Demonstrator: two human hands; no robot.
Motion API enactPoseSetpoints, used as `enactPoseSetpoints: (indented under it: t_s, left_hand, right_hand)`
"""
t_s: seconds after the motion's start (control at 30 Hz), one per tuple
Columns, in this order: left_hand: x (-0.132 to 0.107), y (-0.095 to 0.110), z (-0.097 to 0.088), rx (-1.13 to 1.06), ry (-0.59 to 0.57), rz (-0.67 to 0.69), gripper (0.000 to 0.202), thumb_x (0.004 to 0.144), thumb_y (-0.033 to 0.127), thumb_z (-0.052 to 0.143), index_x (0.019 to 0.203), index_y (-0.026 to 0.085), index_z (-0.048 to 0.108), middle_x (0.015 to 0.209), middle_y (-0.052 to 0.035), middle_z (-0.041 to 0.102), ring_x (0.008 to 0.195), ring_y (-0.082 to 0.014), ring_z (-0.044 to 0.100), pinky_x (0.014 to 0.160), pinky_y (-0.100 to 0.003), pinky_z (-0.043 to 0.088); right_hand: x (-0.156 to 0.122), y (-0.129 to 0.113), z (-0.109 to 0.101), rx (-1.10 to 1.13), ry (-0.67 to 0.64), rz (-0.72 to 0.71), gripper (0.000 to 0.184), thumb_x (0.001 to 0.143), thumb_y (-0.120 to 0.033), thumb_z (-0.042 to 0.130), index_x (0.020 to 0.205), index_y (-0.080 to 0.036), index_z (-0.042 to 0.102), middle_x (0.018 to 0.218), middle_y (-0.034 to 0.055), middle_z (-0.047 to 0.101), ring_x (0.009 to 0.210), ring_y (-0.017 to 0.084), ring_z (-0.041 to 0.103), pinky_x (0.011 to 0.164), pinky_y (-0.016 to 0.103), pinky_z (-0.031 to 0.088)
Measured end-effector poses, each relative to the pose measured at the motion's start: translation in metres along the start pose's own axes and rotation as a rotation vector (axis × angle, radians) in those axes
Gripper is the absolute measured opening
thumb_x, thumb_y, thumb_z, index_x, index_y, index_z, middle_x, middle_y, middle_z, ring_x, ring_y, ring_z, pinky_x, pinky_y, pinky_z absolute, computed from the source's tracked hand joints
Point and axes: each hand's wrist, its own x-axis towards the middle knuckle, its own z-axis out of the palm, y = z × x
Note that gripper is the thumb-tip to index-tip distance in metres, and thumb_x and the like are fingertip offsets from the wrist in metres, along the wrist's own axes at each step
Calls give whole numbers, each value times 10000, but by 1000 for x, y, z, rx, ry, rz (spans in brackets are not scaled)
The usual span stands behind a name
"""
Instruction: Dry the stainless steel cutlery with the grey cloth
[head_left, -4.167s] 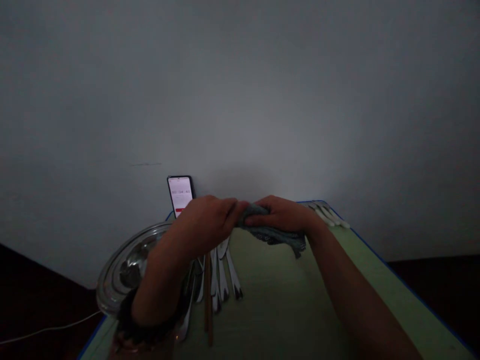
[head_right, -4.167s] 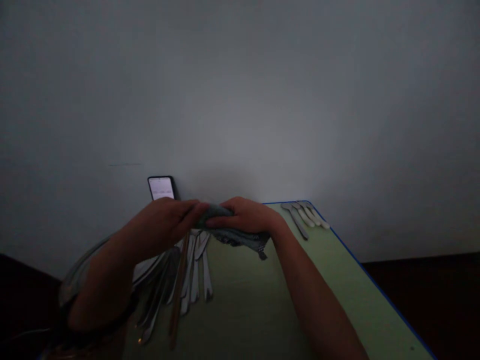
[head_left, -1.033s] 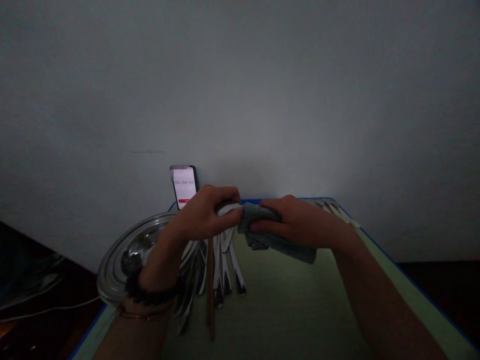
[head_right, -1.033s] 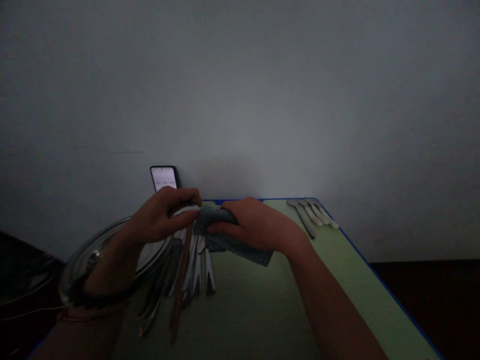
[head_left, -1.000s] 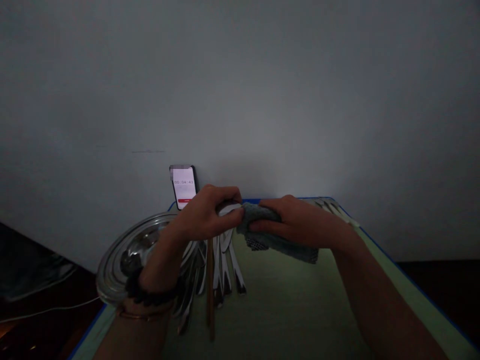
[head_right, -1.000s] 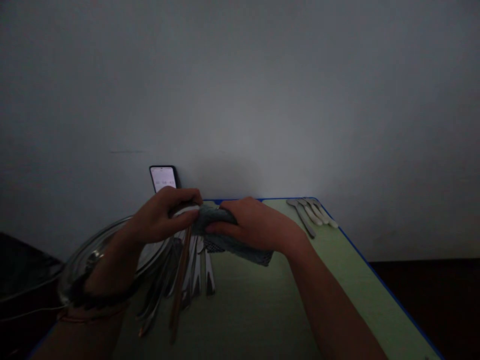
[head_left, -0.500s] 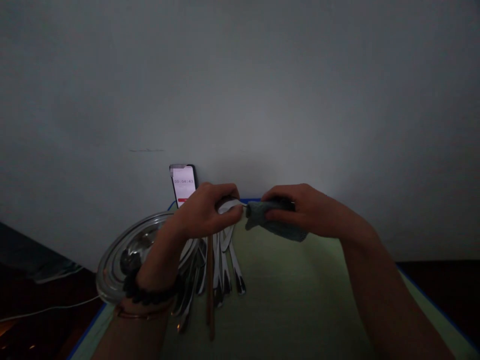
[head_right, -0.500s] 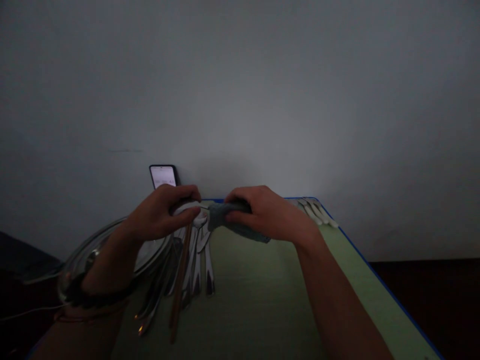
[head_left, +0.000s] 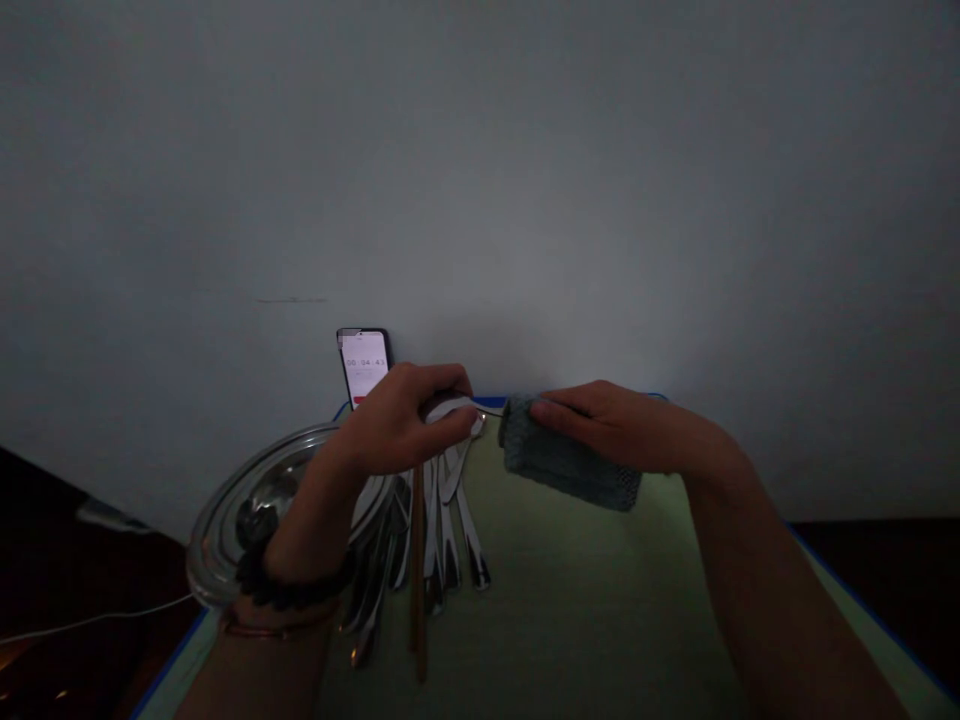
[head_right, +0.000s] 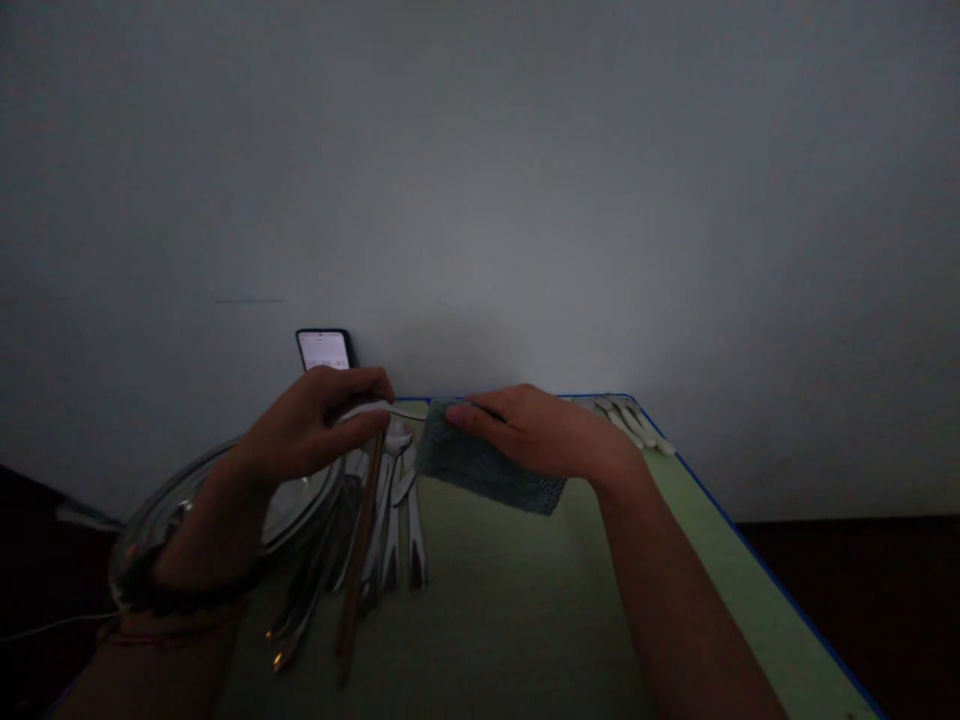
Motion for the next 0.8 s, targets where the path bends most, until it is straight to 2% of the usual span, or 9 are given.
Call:
enactPoseSetpoints:
  t_s: [0.13,0.2,0.3,0.43,0.6,0.8]
  left_hand:
    - [1,2,0,-30,-8,-15,177,753,276,470,663,131,518,473,77,363,429,-52,328,402,-160,258]
    - [1,3,0,-40,-16,-9,168,750,263,471,655,132,516,469,80,351,424,-49,318,402,-160,253]
    - [1,3,1,-37,-16,-1,156,746,254,476,653,135,514,462,84,344,423,-48,320,409,-160,259]
    - [2,2,5,-3,-6,9,144,743,269,495,687,138,516,479,83,366,433,-49,328,413,-160,253]
    - [4,7,7,-2,-59,88,113,713,249,528,736,139,520,496,88,367,438,-43,316,406,-154,244]
    - [2,16,1,-28,-82,95,78,718,220,534,739,149,510,504,87,388,438,-38,330,401,-142,263]
  right_hand:
    - [1,-8,1,-55,141,-155,324,887,-398,373,888,-178,612,794,20,619,699,122,534,627,234,371]
    - [2,-13,3,-30,132,-205,279,875,-373,413,945,-192,613,858,16,635,739,123,543,656,234,375]
    - [2,-16,4,35,62,-144,328,887,-405,363,971,-206,609,886,19,647,752,135,557,655,243,383]
    - [4,-14,5,-56,78,-52,397,888,-450,327,880,-174,613,754,35,630,648,133,536,575,241,353]
    - [6,-11,4,-91,42,-143,345,872,-436,383,877,-158,587,686,12,595,587,105,511,536,224,318]
    - [4,-13,3,-43,55,-211,274,865,-378,419,885,-159,582,666,-12,576,572,89,491,530,209,317]
